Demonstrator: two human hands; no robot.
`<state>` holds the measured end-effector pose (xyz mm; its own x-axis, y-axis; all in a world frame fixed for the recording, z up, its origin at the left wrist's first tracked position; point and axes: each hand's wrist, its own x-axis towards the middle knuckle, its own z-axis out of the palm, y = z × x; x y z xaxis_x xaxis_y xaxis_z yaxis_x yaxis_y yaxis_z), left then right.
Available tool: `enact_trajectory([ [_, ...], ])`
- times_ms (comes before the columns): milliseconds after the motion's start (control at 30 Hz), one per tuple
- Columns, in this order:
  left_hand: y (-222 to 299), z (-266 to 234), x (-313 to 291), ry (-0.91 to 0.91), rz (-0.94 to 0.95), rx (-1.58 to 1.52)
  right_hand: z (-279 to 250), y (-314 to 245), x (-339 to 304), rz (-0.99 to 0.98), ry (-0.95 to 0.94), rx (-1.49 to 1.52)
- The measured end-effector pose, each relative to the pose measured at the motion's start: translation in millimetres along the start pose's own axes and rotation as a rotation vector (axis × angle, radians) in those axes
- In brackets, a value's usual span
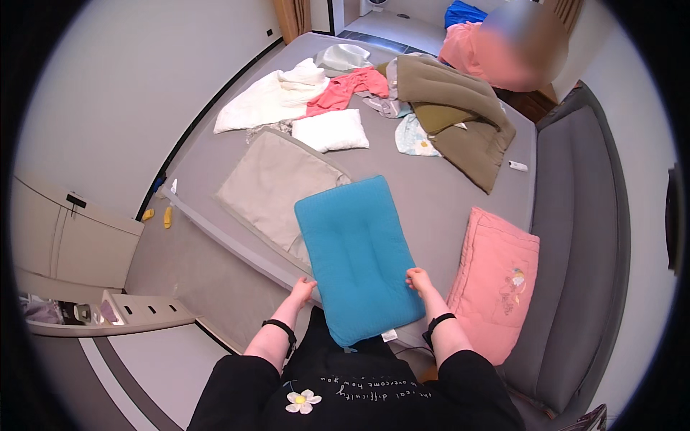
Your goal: The person folds a pink comforter and a blue cushion, then places them into pillowcases on a bed. The person also handles a remote control and other bedding items during the process.
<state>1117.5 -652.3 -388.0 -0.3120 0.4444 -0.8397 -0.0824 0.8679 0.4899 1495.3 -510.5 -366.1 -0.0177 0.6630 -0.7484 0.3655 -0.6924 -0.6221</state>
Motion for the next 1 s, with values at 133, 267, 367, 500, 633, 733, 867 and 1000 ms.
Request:
enact_trajectory([
  [133, 10.9, -3.4, 11.4, 0.003, -0.040, -0.014, -4.9, 13.7, 34.9, 0.027, 0.065, -0.151],
  [267, 29.6, -12.4, 36.1, -0.053, -0.068, 0.022, -0.3, 13.3, 59.3, -0.005, 0.172, -0.239],
  [367, 30.0, -12.2, 62.1, 0.033, -0.004, 0.008, 4.8, 0.9, 82.4, -0.056, 0.175, -0.288],
  [500, 27.5, -17.0, 90.4, -0.011, -0.070, 0.012, 17.8, -29.1, 100.6, -0.034, 0.193, -0.297],
  [633, 17.1, -17.8, 123.6, -0.108, -0.117, 0.040, 25.8, -49.1, 132.4, -0.032, 0.201, -0.320],
  [733, 16.1, -12.5, 134.4, -0.178, -0.142, 0.051, 24.6, -52.5, 157.7, -0.037, 0.187, -0.349],
  [867, 38.4, -10.1, 121.1, -0.267, -0.216, -0.055, 26.7, -68.2, 163.1, 0.056, 0.091, -0.249],
  [1000, 52.5, 24.5, 112.1, -0.369, -0.120, -0.441, 58.8, -71.6, 163.7, 0.065, 0.071, -0.253],
])
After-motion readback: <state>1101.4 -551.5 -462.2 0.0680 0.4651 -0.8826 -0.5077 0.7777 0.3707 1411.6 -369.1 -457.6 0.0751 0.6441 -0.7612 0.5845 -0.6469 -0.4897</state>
